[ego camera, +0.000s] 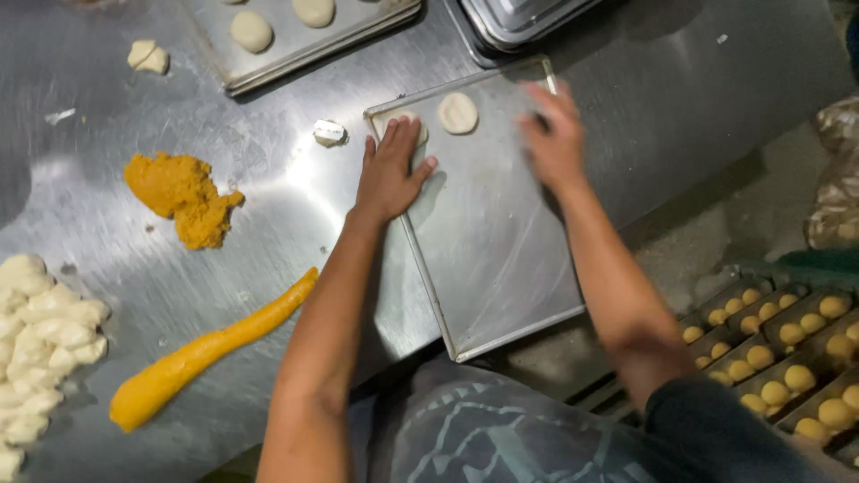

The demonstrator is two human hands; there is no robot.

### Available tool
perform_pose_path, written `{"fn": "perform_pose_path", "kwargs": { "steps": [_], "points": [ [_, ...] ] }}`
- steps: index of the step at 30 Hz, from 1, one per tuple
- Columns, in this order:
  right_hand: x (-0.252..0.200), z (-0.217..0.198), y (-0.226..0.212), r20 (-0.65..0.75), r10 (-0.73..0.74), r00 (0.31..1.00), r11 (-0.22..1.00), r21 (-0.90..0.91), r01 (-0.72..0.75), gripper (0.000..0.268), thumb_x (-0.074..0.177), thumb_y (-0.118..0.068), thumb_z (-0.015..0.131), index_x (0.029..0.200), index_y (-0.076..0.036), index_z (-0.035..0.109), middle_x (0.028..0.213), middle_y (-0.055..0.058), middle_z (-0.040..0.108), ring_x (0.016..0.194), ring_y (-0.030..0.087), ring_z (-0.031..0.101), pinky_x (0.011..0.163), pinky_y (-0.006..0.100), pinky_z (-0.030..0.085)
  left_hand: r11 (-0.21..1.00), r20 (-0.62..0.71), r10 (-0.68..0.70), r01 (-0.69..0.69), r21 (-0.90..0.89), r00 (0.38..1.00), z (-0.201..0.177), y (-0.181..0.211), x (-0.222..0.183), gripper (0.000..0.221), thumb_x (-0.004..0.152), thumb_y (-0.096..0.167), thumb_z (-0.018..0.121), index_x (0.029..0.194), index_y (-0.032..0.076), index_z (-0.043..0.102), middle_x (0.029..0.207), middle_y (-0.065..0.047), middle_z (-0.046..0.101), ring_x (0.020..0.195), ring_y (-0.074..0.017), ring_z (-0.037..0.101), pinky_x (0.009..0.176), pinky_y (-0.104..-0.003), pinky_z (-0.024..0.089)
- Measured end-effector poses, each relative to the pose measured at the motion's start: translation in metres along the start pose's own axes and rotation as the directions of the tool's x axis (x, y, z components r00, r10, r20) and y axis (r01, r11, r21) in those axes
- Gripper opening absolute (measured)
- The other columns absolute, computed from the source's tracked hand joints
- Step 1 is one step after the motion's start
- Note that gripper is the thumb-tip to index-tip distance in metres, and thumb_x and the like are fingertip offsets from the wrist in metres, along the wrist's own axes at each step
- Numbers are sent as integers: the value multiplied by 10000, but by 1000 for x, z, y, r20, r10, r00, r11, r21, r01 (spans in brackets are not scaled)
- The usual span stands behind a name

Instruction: Manually filling small pieces of dough with a paste and rolling them into balls on a tray.

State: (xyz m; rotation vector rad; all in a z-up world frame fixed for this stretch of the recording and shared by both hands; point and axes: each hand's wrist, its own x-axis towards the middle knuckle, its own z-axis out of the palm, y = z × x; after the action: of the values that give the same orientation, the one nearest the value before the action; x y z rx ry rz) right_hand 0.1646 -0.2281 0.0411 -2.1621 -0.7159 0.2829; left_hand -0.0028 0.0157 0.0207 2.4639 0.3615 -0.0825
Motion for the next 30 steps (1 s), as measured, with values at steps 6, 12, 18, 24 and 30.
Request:
{"fn": "perform_pose_path", "kwargs": {
  "steps": [6,12,18,24,30],
  "points": [
    [-198,-55,141,-359,326,874,941,36,-336,320,1097,-191,595,1365,-44,689,1319,153,666,1195,218,618,1061,350,477,917,-302,-149,17,-398,941,-2,-6,-101,575,1013,335,626,1517,101,478,1491,-183,518,1353,-318,470,1141,-464,362],
    [-285,-44,159,-202,513,834,856,197,-478,321,1071,-224,603,1300,-11,679,1176,63,716,1081,150,631,971,285,481,672,45,-469,390,-630,882,43,25,-233,407,946,216,673,1336,99,657,1090,-113,784,944,-160,723,863,-314,567],
    [-294,-11,209,-309,614,726,774,416,-478,265,1074,-186,623,1271,-13,667,1126,37,698,1008,107,616,912,248,494,602,168,-432,422,-678,886,41,24,-276,427,930,194,683,1338,82,622,1117,-105,767,980,-174,723,870,-325,565],
    [-282,-18,213,-519,447,728,886,370,-280,316,1017,-33,675,1326,-3,614,1090,28,657,958,115,592,882,255,504,561,5,-532,358,-746,846,-14,-35,-315,373,962,215,683,1302,62,658,1049,-57,768,915,-126,690,818,-292,549],
    [-286,7,83,-666,274,694,950,302,-86,182,1049,9,611,1220,42,664,1217,78,675,1078,167,636,967,299,547,598,-370,-676,181,-780,637,-77,-175,-358,249,1014,123,634,1219,23,735,896,-39,723,736,-117,607,680,-296,506]
  ]
}}
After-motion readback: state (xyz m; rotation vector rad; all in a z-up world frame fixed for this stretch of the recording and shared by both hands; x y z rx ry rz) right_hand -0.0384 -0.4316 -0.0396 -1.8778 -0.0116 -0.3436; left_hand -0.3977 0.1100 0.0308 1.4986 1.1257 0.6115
